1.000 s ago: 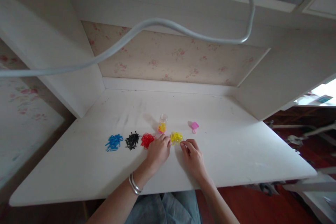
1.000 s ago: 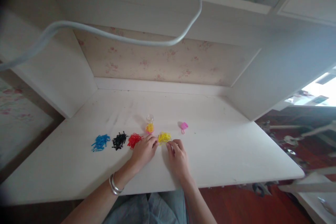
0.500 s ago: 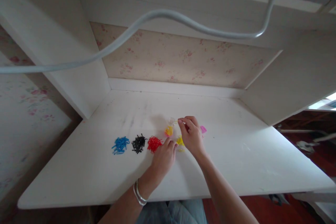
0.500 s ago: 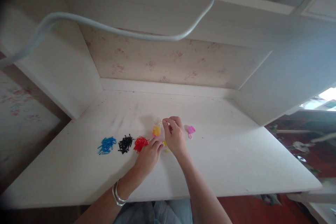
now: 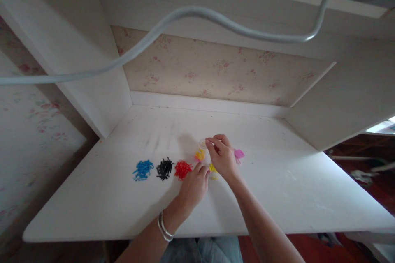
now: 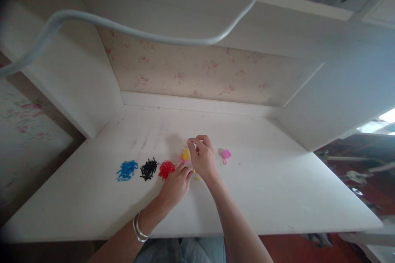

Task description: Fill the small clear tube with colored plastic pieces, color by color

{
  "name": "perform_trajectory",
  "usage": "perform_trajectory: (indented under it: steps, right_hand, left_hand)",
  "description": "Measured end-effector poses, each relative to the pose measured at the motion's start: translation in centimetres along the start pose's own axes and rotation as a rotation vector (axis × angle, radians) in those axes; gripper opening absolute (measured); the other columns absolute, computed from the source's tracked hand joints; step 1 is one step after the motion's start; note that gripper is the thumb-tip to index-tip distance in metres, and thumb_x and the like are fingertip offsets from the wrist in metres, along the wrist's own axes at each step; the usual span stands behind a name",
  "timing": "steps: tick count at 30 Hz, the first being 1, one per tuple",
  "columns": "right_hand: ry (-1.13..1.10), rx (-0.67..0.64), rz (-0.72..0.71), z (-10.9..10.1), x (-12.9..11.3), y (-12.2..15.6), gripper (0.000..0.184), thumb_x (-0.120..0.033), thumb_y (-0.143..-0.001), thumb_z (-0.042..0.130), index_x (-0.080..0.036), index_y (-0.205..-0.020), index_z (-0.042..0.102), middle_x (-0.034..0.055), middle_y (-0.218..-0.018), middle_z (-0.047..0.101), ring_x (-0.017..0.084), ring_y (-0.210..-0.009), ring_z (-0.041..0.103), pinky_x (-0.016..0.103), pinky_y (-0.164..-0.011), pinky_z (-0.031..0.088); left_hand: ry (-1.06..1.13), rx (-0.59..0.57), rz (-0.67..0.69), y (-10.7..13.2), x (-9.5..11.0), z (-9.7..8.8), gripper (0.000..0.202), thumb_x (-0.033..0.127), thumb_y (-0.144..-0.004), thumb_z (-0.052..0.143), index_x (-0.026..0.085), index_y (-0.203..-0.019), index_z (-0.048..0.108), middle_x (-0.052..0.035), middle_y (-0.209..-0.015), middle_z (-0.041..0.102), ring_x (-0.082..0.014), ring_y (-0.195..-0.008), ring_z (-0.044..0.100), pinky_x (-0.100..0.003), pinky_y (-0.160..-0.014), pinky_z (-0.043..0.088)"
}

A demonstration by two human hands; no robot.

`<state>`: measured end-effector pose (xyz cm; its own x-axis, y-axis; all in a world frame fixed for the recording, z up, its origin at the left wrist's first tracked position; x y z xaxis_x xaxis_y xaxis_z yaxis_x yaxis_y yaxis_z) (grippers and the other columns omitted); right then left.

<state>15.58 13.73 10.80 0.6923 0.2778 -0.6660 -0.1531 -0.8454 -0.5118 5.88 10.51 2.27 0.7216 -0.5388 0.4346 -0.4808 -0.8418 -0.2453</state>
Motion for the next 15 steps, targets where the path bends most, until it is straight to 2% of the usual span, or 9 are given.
perform_trajectory:
  steps: [4, 8, 12, 15]
  right_hand:
    - [-0.01, 0.017, -0.012, -0.5, 0.0, 0.1, 0.029, -0.039, -0.09, 0.048, -0.023, -0.095, 0.071, 0.0027, -0.093, 0.057, 0.007, -0.061, 0.05, 0.02, -0.054, 0.043]
    - [-0.014, 0.068, 0.067, -1.8, 1.7, 1.3, 0.03, -0.041, -0.09, 0.048, -0.022, -0.092, 0.071, 0.0043, -0.092, 0.059, 0.009, -0.066, 0.054, 0.022, -0.059, 0.045]
    - [-0.022, 0.028, 0.179, -2.0, 4.4, 5.2, 0.032, -0.042, -0.091, 0.046, -0.019, -0.089, 0.07, 0.0057, -0.09, 0.06, 0.013, -0.075, 0.058, 0.022, -0.061, 0.047]
    - [0.003, -0.066, 0.234, -1.4, 6.0, 9.0, 0.035, -0.042, -0.091, 0.044, -0.019, -0.09, 0.069, 0.0068, -0.09, 0.061, 0.012, -0.068, 0.058, 0.022, -0.058, 0.047]
  left_hand:
    - [0.021, 0.013, 0.002, 0.0, -0.1, 0.0, 0.025, 0.023, -0.095, 0.035, 0.019, -0.096, 0.06, -0.0056, -0.096, 0.061, -0.0169, -0.087, 0.062, -0.028, -0.072, 0.052]
    - [0.064, 0.041, -0.001, 0.0, -0.2, -0.1, 0.026, 0.023, -0.095, 0.034, 0.02, -0.1, 0.06, -0.0056, -0.099, 0.062, -0.016, -0.088, 0.062, -0.028, -0.075, 0.053]
    - [0.106, 0.076, -0.008, 0.1, 0.0, -0.5, 0.024, 0.022, -0.095, 0.037, 0.021, -0.101, 0.06, -0.0054, -0.101, 0.062, -0.0162, -0.091, 0.062, -0.029, -0.078, 0.053]
    - [0.152, 0.116, -0.005, 0.2, 0.3, -1.0, 0.024, 0.023, -0.095, 0.037, 0.022, -0.102, 0.06, -0.0055, -0.1, 0.062, -0.0159, -0.09, 0.062, -0.029, -0.078, 0.053]
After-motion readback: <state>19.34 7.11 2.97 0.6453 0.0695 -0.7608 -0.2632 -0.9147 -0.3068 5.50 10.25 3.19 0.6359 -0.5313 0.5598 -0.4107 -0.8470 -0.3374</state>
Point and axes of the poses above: each hand's wrist, its own y-axis away from the middle knuckle, its own z-axis out of the palm, x = y × z, the point moved 6 cm from there along -y, towards the middle knuckle
